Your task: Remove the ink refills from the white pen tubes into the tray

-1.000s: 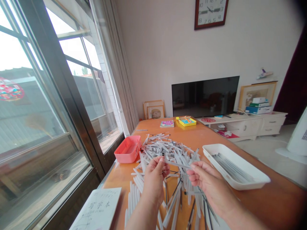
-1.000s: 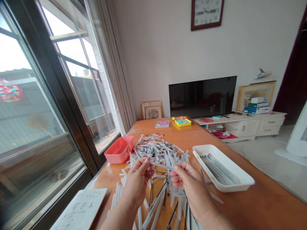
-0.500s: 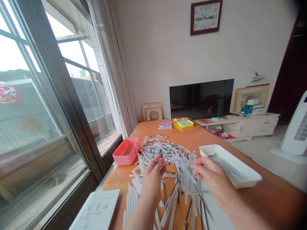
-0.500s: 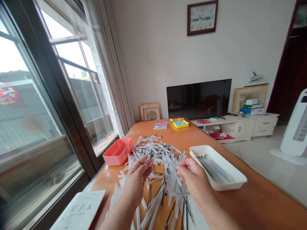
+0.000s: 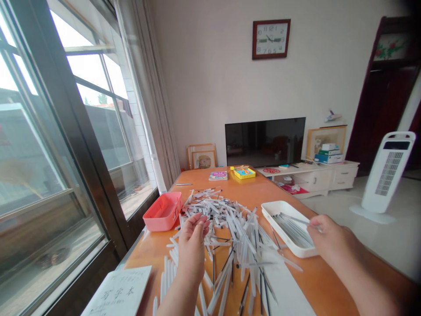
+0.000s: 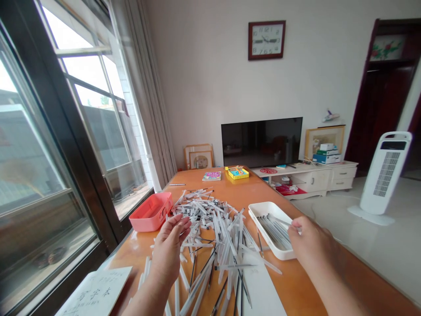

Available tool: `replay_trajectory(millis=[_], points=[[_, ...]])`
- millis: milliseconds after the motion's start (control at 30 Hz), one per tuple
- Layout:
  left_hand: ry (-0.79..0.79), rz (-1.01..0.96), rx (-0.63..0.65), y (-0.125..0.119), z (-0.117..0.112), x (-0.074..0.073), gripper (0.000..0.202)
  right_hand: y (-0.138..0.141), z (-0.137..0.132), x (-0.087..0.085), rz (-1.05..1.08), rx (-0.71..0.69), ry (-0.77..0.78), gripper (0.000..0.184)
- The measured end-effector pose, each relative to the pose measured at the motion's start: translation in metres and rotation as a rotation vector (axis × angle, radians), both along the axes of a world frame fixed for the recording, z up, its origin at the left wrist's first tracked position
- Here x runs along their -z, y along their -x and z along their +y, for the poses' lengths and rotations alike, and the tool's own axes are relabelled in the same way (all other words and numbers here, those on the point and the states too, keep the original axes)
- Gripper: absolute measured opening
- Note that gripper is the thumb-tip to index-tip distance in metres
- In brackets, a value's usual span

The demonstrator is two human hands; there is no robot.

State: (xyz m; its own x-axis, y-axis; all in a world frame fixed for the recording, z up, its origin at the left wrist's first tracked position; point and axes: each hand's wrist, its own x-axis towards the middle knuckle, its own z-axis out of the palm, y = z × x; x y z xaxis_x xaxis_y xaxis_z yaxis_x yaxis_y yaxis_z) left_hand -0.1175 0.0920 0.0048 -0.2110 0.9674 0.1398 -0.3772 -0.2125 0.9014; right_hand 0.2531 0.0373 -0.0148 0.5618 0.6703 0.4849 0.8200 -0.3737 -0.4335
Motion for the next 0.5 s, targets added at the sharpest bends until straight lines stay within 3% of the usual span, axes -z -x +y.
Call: replay_trajectory(millis=[100, 200, 333, 500], points=[[-0.023, 0.01, -0.027, 0.003, 0.001, -0.001, 0.038, 0.001, 0.002, 0.004, 0.063, 0.037, 0.212, 0.034], [-0.035, 0.019, -0.052, 0.005, 0.002, -0.003, 0.04, 0.001, 0.004, 0.004, 0.043, -0.005, 0.304, 0.034], [-0.073, 0.0, -0.071, 0.007, 0.002, -0.007, 0.041, 0.001, 0.004, 0.007, 0.016, -0.025, 0.282, 0.034], [-0.155, -0.071, -0.079, 0.012, 0.002, -0.019, 0.036, 0.012, 0.001, 0.007, -0.059, -0.008, 0.142, 0.038]])
